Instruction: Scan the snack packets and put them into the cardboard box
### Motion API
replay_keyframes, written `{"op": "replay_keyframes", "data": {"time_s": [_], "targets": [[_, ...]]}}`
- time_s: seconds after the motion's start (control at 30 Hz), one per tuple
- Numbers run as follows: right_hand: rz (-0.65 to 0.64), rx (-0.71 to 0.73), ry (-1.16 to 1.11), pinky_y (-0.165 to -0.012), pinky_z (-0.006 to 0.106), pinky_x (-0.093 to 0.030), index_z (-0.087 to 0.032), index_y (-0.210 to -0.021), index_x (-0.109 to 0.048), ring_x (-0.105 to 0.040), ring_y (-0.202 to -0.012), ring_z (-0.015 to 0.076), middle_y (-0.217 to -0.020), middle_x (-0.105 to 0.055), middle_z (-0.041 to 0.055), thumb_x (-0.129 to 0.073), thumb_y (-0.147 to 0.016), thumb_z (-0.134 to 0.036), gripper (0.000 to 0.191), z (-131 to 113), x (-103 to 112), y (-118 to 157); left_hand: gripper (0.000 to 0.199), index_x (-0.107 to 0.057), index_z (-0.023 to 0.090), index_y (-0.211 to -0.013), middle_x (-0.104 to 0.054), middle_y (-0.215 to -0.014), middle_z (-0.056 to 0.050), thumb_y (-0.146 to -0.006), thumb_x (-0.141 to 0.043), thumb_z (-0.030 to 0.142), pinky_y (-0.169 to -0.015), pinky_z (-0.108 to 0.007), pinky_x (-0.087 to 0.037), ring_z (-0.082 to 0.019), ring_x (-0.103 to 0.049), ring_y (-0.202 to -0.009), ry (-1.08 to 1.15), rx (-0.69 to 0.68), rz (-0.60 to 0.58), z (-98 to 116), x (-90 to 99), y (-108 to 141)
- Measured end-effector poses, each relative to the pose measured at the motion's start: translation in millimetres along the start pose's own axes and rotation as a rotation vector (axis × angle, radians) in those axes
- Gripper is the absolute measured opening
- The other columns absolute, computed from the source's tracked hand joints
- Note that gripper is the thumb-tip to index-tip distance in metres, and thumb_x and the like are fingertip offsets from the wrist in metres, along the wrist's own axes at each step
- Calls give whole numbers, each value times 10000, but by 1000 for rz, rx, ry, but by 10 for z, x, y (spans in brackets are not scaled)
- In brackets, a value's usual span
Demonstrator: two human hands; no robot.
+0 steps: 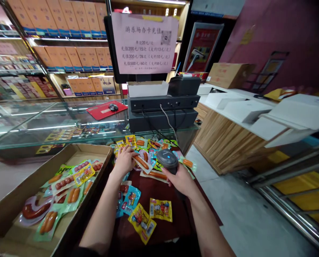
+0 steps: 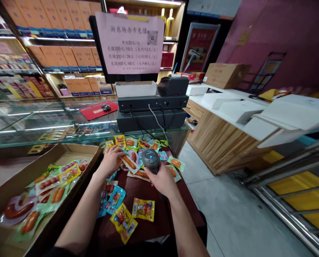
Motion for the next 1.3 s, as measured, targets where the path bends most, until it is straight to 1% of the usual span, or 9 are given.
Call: {"op": "replay_keyframes", "data": {"time_s": [0.1, 0.2, 0.33, 0.43, 0.57, 0.67, 0.8, 1.0, 1.3], "targets": [[6, 11, -4, -458, 313, -485, -213, -916, -580, -619, -430, 200, -558, -637, -8, -614, -826, -502, 305, -13, -24, 30, 256, -758, 305, -1021, -696, -1056, -76, -816, -615, 249, -1084, -516, -296, -312, -542, -1187, 152, 8, 37, -47, 116, 48], [-8, 30, 11, -461, 312, -486, -216, -910, -582, -620, -431, 199, -549, -633, -11, -617, -822, -507, 306, -71, -48, 65, 220, -760, 252, -990, -712, -998, -87, -824, -633, 319, -923, -389, -452, -257, -642, -960, 367, 60, 131, -103, 244, 94], [-19, 47, 16, -471, 309, -496, -215, -941, -589, -625, -432, 195, -563, -641, -9, -625, -812, -509, 323, -216, -125, 82, 237, -747, 220, -889, -728, -833, -51, -709, -745, 373, -732, -294, -497, -211, -655, -748, 597, 290, 330, -191, 434, 168], [-46, 69, -16, -456, 304, -490, -212, -942, -595, -616, -430, 192, -573, -641, -9, -628, -803, -512, 333, -384, -201, 54, 355, -706, 193, -927, -691, -700, -7, -644, -782, 392, -603, -261, -496, -164, -622, -595, 842, 439, 310, -248, 542, 205], [-103, 118, -72, -446, 296, -481, -207, -923, -616, -601, -435, 187, -549, -628, -6, -624, -803, -490, 308, -625, -247, -17, 437, -682, 158, -928, -727, -836, -50, -597, -829, 402, -651, -274, -536, -173, -679, -712, 1221, 454, 251, -307, 612, 180], [-110, 141, -105, -427, 281, -468, -205, -933, -618, -588, -426, 177, -536, -615, -11, -620, -811, -477, 298, -709, -243, -56, 450, -705, 136, -895, -735, -902, -84, -575, -854, 416, -684, -275, -547, -168, -689, -753, 1355, 474, 240, -341, 623, 150], [-78, 160, -98, -415, 266, -463, -204, -913, -619, -575, -404, 163, -522, -601, -16, -620, -819, -480, 291, -677, -240, -58, 448, -721, 119, -831, -736, -867, -81, -512, -893, 382, -636, -239, -543, -140, -676, -693, 1416, 554, 249, -336, 622, 149], [-58, 115, -102, -373, 259, -467, -195, -1029, -609, -571, -383, 164, -524, -601, -23, -652, -800, -457, 351, -621, -241, -34, 465, -725, 100, -827, -737, -849, -79, -478, -915, 340, -626, -217, -548, -139, -679, -709, 1467, 565, 261, -276, 638, 138], [-65, 89, -70, -391, 255, -470, -199, -917, -595, -573, -395, 157, -529, -598, -11, -627, -820, -448, 269, -616, -211, -44, 448, -731, 93, -846, -748, -878, -96, -503, -908, 321, -617, -206, -543, -142, -685, -713, 1460, 580, 224, -222, 666, 115]]}}
Point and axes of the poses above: each hand's wrist, its own y-axis away from the middle knuckle, its own x-axis out of the back of the hand, z = x × y, the point moved 1 cm from there along -y, towards the middle knuckle
